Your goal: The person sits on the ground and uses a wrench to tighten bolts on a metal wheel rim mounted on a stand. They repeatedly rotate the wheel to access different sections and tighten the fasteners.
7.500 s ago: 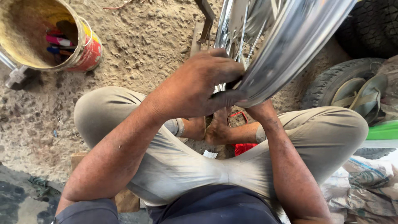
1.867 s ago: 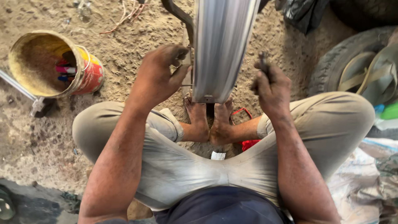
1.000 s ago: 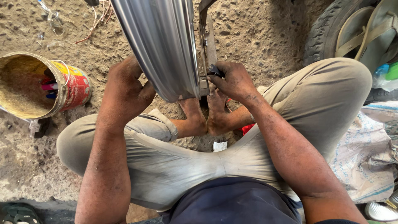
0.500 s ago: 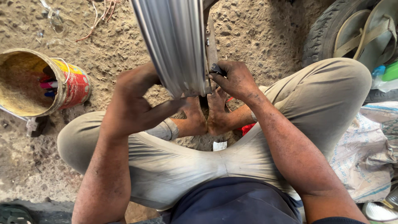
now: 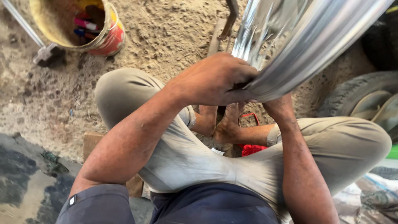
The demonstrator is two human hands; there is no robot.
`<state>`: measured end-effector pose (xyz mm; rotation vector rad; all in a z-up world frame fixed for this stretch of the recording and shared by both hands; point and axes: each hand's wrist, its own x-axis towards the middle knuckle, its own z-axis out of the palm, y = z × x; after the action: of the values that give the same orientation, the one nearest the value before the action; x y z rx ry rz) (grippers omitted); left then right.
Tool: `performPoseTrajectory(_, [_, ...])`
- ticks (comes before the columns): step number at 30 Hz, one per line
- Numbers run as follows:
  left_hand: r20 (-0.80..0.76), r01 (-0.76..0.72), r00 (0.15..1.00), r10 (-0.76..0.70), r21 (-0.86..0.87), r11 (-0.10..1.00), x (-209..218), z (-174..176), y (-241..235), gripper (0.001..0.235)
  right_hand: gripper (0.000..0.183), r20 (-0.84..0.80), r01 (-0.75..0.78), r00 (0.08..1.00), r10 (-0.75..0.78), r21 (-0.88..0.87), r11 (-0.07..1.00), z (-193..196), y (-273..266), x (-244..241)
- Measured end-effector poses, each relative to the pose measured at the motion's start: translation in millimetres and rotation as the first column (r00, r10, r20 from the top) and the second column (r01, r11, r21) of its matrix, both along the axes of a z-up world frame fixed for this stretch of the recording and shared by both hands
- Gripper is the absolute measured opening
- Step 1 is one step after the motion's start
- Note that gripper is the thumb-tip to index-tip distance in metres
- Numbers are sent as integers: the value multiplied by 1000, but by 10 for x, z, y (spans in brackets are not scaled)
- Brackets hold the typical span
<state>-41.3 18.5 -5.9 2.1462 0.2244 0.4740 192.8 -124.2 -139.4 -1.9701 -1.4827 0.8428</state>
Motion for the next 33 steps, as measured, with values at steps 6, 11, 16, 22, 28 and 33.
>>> performPoseTrajectory(6, [-35, -10, 999, 11, 19, 1000, 32, -42, -17, 27, 15, 154, -104, 983, 103, -4, 995, -18, 1, 55])
performPoseTrajectory(11, [17, 10, 1000, -10, 12, 1000, 32, -59, -13, 27, 15, 149, -105, 984, 99, 32, 994, -75, -38, 72])
performPoseTrajectory(16, [-48, 8, 999, -9, -11, 1000, 36, -49, -4, 29, 18, 101, -23, 995, 29, -56, 998, -57, -39, 75])
performPoseTrajectory(22, [-78, 21, 997, -19, 22, 1000, 70, -258, -39, 25, 12, 215, -125, 969, 123, -8, 992, -79, -45, 86])
performPoseTrajectory(28, [-305, 40, 952, 5, 142, 989, 104, -387, -63, 17, 9, 473, -380, 830, 296, 91, 921, -113, -17, 134])
performPoseTrajectory(33, [-54, 5, 998, -15, -172, 985, -2, -209, -10, 17, 11, 217, -133, 969, 120, 45, 990, -53, -20, 81])
